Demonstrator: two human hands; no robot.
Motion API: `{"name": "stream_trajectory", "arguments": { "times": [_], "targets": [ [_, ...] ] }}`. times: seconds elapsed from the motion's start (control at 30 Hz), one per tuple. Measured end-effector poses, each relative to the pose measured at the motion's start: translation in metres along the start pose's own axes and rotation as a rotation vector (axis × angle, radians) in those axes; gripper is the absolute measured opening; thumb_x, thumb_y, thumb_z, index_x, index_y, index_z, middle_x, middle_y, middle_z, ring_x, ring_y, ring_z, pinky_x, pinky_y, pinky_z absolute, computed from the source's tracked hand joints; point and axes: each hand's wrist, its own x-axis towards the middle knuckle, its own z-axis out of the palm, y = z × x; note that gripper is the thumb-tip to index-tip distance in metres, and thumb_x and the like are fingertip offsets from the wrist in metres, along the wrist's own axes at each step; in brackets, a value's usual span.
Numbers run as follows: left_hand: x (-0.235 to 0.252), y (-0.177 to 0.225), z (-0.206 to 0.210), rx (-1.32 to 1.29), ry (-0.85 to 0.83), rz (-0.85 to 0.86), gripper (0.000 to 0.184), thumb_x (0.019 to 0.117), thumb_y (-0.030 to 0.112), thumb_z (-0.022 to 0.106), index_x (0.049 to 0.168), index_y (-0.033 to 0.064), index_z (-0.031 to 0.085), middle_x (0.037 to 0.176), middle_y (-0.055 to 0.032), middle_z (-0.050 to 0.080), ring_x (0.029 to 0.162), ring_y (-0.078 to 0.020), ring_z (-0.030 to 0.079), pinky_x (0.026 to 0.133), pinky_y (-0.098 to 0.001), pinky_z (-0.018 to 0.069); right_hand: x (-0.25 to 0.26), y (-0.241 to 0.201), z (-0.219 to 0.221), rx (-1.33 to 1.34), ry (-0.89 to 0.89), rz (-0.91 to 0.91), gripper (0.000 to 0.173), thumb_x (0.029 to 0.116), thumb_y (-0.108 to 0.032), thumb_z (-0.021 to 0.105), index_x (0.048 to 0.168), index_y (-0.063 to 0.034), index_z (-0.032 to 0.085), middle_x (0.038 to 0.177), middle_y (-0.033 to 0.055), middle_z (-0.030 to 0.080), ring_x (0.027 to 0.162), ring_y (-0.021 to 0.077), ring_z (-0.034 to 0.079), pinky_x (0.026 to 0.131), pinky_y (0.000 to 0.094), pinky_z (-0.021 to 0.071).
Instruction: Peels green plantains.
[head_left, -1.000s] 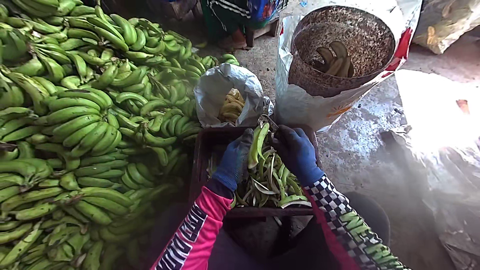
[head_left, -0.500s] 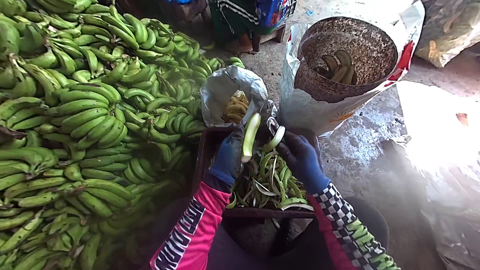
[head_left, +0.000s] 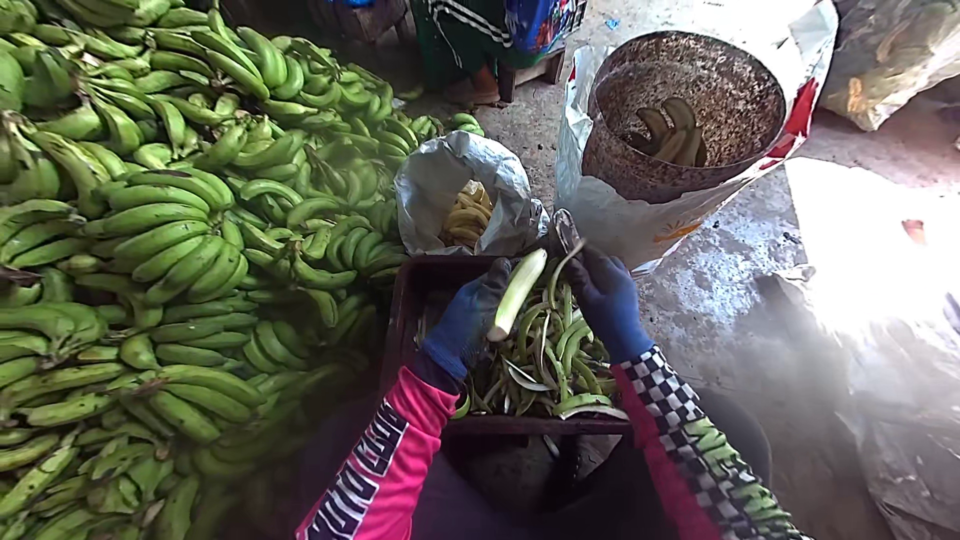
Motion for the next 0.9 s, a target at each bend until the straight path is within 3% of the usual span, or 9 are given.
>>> {"name": "stream_trajectory", "arguments": {
  "times": [0.07,0.2,0.27,0.4,0.5,0.6,0.77,0.83,0.9],
  "targets": [
    [0.001,0.0,0.0,-0.104,-0.028,0.057,0.045,0.1074,0.051,0.043,0.129,0.0163,0.062,0.088,-0.0109,0.066,0.061,-0.018,0.063,0.052,-0.0304,0.056,-0.008,-0.005,-0.004,0.047,-0.003,-0.022,0.062,0.0986,-0.063,0.052,0.14,-0.0182,0.062,0.122,0.011,0.067,0.107,0.0273,0.066,0.088,0.0577,0.0547],
    [0.006,-0.014,-0.002,-0.004,0.327,0.193,0.043,0.1044,0.053,0.05,0.139,0.0282,0.06,0.112,-0.0044,0.069,0.088,-0.0165,0.067,0.073,-0.0388,0.0586,-0.047,-0.02,0.016,0.227,-0.131,-0.203,0.055,0.0988,-0.054,0.06,0.138,-0.0151,0.058,0.103,0.0036,0.07,0.081,0.015,0.068,0.071,0.0443,0.0616],
    [0.006,-0.017,-0.005,0.021,0.409,0.193,0.043,0.1047,0.054,0.047,0.14,0.0312,0.058,0.113,-0.0025,0.069,0.091,-0.0155,0.066,0.073,-0.0396,0.057,-0.062,-0.026,0.026,0.247,-0.211,-0.282,0.052,0.099,-0.052,0.061,0.133,-0.0139,0.062,0.106,0.0037,0.07,0.086,0.0147,0.069,0.075,0.0433,0.0622],
    [-0.001,-0.01,-0.016,0.142,0.065,0.187,0.032,0.1093,0.03,0.043,0.135,0.0202,0.06,0.102,-0.0055,0.068,0.08,-0.0142,0.065,0.065,-0.0333,0.0566,-0.049,-0.023,0.028,0.099,-0.172,-0.266,0.046,0.0989,-0.051,0.061,0.129,-0.0168,0.068,0.109,0.0058,0.069,0.093,0.0203,0.069,0.077,0.0482,0.0597],
    [0.0,-0.004,-0.009,0.05,-0.174,0.068,0.038,0.1088,0.033,0.047,0.142,0.0195,0.058,0.106,-0.0088,0.07,0.08,-0.0163,0.068,0.068,-0.0331,0.06,-0.014,-0.011,0.011,0.049,-0.071,-0.083,0.05,0.102,-0.053,0.054,0.133,-0.0151,0.066,0.118,0.0087,0.069,0.106,0.0244,0.068,0.09,0.0542,0.0562],
    [0.005,-0.004,-0.002,-0.152,-0.235,0.069,0.045,0.1055,0.037,0.052,0.145,0.0147,0.051,0.107,-0.016,0.069,0.084,-0.0227,0.07,0.071,-0.0354,0.061,-0.009,-0.01,0.001,0.105,0.005,-0.046,0.058,0.0999,-0.061,0.052,0.133,-0.0144,0.064,0.115,0.0072,0.07,0.1,0.0209,0.069,0.087,0.0523,0.0571],
    [0.006,-0.009,0.004,-0.355,0.138,0.199,0.038,0.1038,0.041,0.057,0.136,0.0217,0.058,0.111,-0.0063,0.07,0.091,-0.017,0.069,0.072,-0.0339,0.0599,-0.046,-0.018,0.014,0.222,-0.065,-0.209,0.053,0.1,-0.056,0.057,0.135,-0.0153,0.058,0.101,0.0019,0.07,0.08,0.0142,0.068,0.07,0.0445,0.0615],
    [0.009,-0.011,0.003,-0.387,0.268,0.213,0.035,0.1026,0.045,0.058,0.133,0.0261,0.058,0.107,-0.001,0.069,0.086,-0.0116,0.067,0.068,-0.0295,0.0582,-0.058,-0.023,0.02,0.195,-0.108,-0.258,0.051,0.0991,-0.053,0.06,0.131,-0.0136,0.062,0.103,0.0033,0.07,0.082,0.0149,0.069,0.071,0.0439,0.0618],
    [0.009,-0.011,-0.003,-0.382,0.255,0.217,0.037,0.1038,0.044,0.056,0.137,0.0265,0.055,0.116,-0.0022,0.068,0.096,-0.0142,0.067,0.077,-0.0335,0.0586,-0.062,-0.025,0.024,0.152,-0.132,-0.293,0.05,0.0984,-0.053,0.061,0.129,-0.0135,0.065,0.107,0.0053,0.07,0.087,0.0164,0.069,0.074,0.0434,0.0609]
  ]
}}
